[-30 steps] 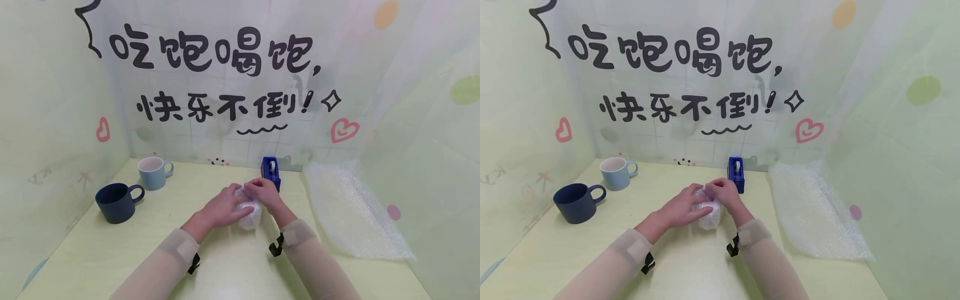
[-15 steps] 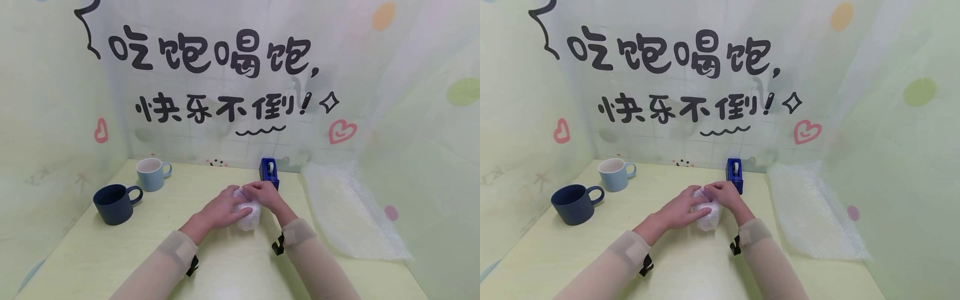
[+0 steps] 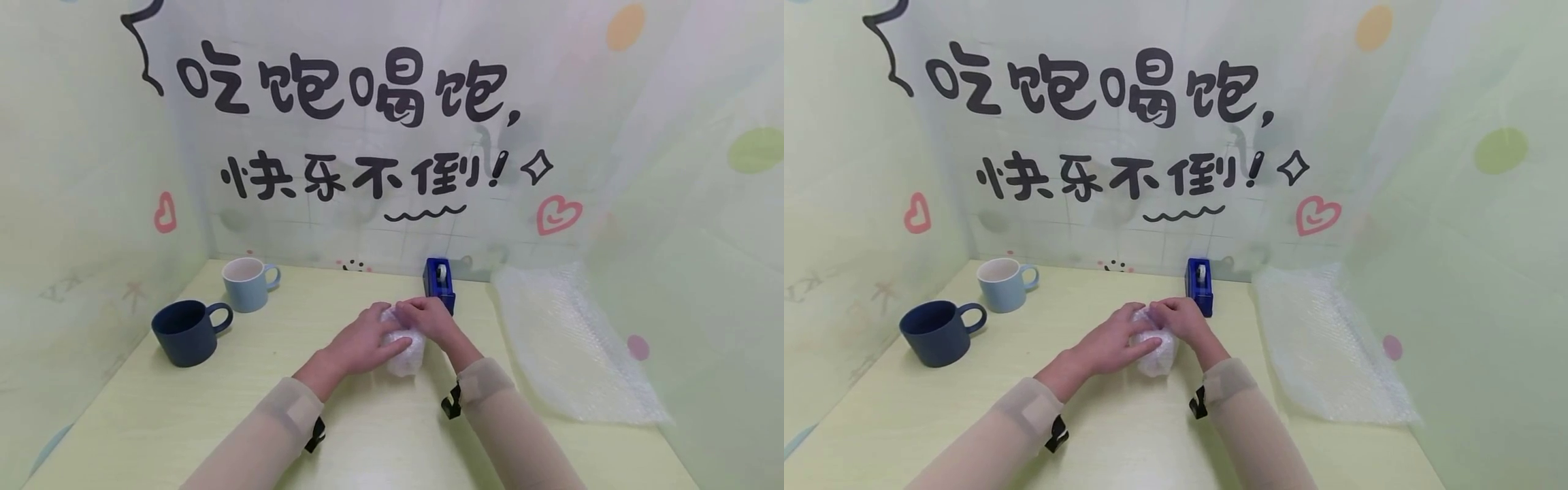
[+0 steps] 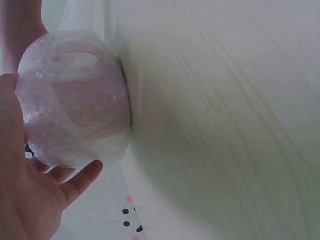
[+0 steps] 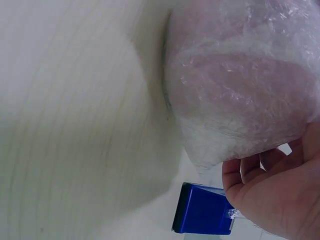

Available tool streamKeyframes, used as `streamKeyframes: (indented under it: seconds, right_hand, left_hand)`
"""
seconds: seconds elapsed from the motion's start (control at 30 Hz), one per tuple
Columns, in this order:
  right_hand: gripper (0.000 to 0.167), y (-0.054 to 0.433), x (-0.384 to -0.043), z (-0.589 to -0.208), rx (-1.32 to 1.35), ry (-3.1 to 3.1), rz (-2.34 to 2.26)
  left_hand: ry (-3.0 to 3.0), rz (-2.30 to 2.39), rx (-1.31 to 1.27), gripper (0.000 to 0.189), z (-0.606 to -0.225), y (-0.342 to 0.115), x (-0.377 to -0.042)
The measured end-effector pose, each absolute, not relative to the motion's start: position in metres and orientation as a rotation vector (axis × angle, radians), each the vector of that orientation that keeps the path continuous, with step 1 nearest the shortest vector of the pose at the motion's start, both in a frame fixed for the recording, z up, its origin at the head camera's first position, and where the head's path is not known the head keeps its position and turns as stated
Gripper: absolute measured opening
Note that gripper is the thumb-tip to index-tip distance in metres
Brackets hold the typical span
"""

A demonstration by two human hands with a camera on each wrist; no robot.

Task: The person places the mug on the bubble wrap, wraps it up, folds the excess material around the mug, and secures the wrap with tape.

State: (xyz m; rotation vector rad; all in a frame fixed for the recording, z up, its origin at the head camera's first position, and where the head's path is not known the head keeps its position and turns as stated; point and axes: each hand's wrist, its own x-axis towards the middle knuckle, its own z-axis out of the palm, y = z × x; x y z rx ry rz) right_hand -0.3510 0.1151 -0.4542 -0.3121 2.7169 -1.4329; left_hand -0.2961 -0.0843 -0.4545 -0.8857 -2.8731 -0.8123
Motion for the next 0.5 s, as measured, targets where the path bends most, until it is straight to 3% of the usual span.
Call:
streamKeyframes:
  seconds: [0.5]
  right_hand:
    - [0.032,0.130,-0.329,-0.426,-0.165,2.849,-1.524]
  left_hand:
    - [-2.898,-0.885,-0.859,0.054,-0.448,-0.089,-0.299]
